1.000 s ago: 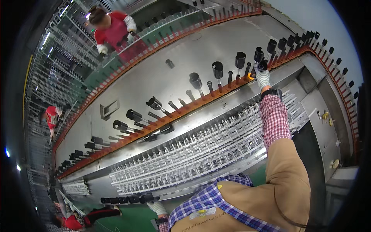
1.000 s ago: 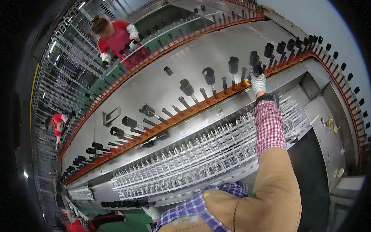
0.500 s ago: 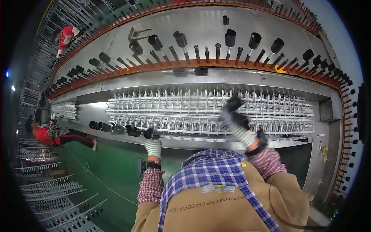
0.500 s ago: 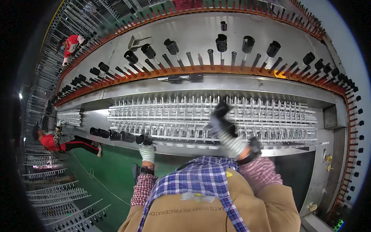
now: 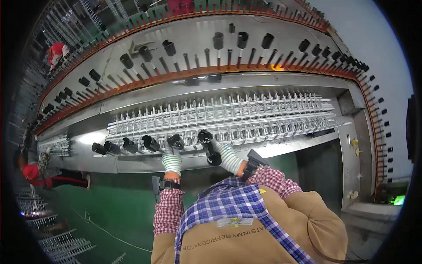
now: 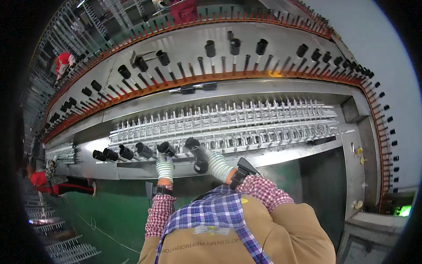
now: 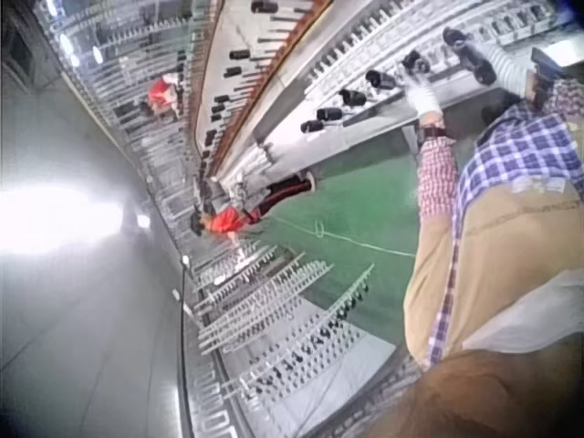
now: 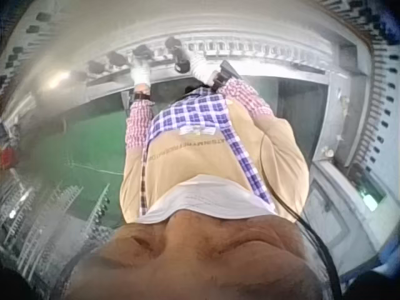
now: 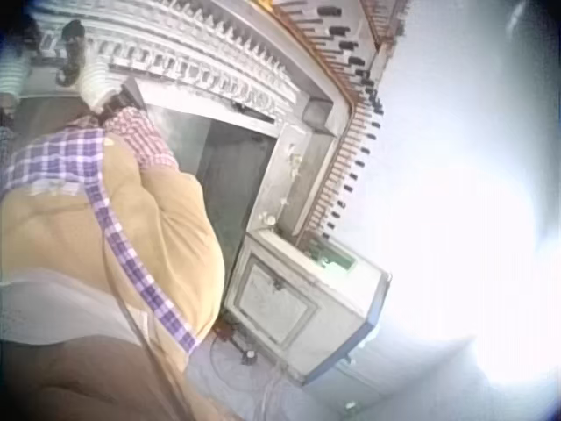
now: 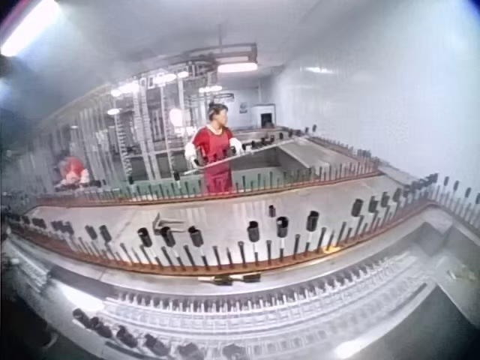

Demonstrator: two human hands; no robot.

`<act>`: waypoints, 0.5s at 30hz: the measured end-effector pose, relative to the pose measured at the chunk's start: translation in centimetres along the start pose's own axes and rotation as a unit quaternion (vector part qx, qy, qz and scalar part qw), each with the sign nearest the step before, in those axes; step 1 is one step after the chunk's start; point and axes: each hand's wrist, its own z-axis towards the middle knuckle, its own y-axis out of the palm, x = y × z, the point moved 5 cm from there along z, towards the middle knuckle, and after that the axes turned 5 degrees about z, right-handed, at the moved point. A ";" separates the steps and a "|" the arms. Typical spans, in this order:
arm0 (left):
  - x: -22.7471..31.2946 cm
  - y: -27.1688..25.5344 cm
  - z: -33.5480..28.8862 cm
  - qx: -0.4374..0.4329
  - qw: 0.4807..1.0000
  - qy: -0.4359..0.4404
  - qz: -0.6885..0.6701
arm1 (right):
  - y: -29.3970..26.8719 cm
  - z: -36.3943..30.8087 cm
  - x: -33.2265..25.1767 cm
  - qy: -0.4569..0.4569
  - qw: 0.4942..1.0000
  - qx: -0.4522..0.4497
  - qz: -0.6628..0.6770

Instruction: Unloading black cylindrical components from large rotating industrial racks and placing them onto a conveyor processing line.

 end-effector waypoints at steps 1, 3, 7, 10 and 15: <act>-1.0 0.6 0.1 -0.005 1.000 -0.004 -0.028 | -0.1 -0.6 -3.4 0.145 0.964 0.026 0.220; 0.4 0.3 0.4 -0.028 0.998 -0.016 -0.061 | -2.0 -2.0 -3.6 0.211 0.916 0.033 0.340; -1.4 2.1 1.3 0.022 0.999 0.030 -0.032 | -5.9 -1.4 -2.5 0.357 0.934 0.018 -0.009; -0.7 2.1 1.2 0.036 0.995 0.080 -0.043 | -6.4 -0.8 0.7 0.209 0.971 0.057 -0.099; -0.9 0.7 -0.2 0.068 0.991 -0.016 -0.113 | -6.4 -1.3 -3.3 0.240 0.953 -0.136 -0.129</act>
